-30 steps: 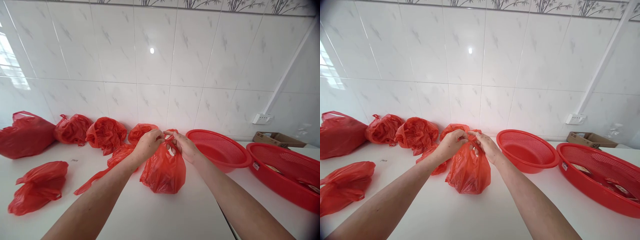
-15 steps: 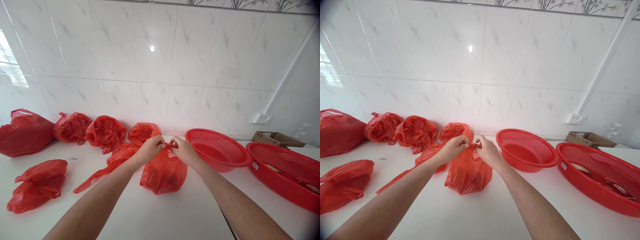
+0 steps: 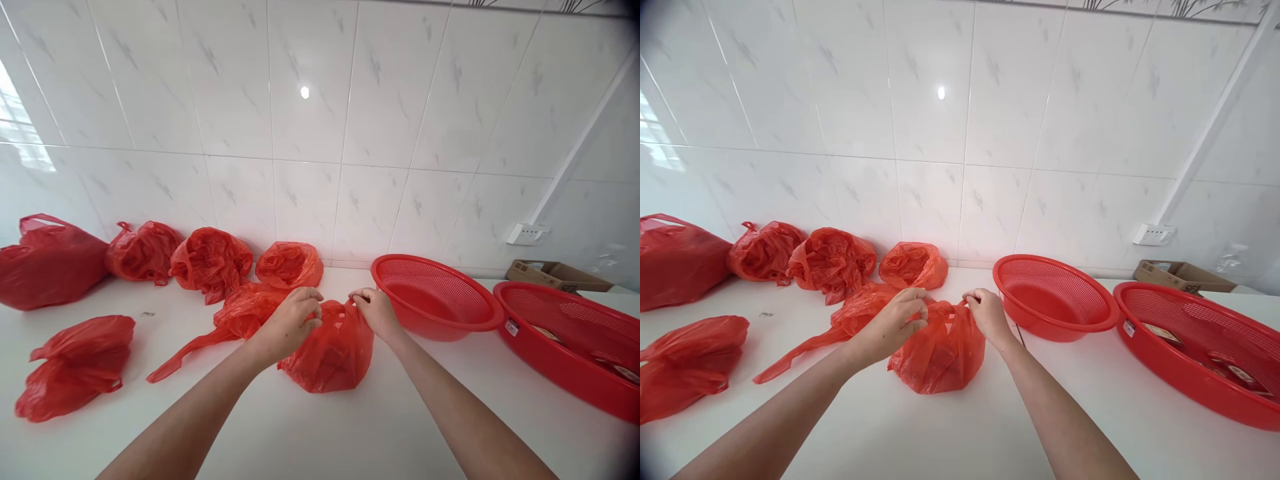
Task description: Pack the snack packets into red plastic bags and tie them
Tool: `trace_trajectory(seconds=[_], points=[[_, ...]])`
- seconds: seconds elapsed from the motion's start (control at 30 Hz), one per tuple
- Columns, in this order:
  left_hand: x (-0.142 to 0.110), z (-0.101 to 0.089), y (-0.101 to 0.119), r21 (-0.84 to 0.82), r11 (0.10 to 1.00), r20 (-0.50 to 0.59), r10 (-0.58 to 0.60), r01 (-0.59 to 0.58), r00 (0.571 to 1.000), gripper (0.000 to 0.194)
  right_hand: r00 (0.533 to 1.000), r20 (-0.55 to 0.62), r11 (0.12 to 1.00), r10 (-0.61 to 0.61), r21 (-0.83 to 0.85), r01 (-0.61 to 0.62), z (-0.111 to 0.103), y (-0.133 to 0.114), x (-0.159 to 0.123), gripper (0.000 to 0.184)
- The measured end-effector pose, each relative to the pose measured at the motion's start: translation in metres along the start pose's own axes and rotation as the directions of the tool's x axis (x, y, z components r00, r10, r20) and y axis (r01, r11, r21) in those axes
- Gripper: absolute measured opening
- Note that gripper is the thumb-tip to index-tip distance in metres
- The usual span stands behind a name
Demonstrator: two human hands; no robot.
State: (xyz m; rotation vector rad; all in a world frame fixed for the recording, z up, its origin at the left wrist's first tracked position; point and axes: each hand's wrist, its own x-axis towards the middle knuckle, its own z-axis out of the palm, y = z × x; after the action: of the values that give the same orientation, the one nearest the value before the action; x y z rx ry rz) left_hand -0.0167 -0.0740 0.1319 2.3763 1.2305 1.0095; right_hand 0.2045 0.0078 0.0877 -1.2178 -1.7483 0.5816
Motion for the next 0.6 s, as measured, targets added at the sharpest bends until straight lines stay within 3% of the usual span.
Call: trace_trajectory(seconds=[0.1,0.23,0.33,0.4,0.5,0.6], points=[[-0.022,-0.003,0.004,-0.063,0.995,0.14,-0.073,0.082,0.987,0.014,0.994,-0.063,0.958,-0.093,-0.278,0.072,0.004,0.034,-0.005,0.027],[-0.041,-0.008,0.005,-0.168,0.964,0.346,-0.138,0.206,0.928,0.01,0.995,-0.072,0.947,-0.072,-0.319,0.046,0.007,0.056,-0.014,0.029],[-0.047,-0.011,-0.006,-0.334,0.899,0.332,-0.167,0.282,0.928,0.01,0.995,-0.088,0.969,-0.04,-0.246,0.017,0.004,0.056,-0.018,0.027],[-0.051,-0.013,-0.019,-0.434,0.851,0.265,-0.194,0.297,0.944,0.021,0.994,-0.079,0.995,0.072,-0.069,-0.078,-0.002,0.055,-0.022,0.039],[-0.061,-0.012,-0.043,-0.417,0.838,0.201,-0.291,0.35,0.935,0.04,0.967,0.121,0.946,0.222,0.211,-0.244,-0.016,0.061,-0.033,0.065],[-0.072,0.002,-0.063,-0.281,0.861,0.197,-0.381,0.424,0.903,0.075,0.912,0.362,0.93,0.193,0.229,-0.287,-0.028,0.068,-0.047,0.065]])
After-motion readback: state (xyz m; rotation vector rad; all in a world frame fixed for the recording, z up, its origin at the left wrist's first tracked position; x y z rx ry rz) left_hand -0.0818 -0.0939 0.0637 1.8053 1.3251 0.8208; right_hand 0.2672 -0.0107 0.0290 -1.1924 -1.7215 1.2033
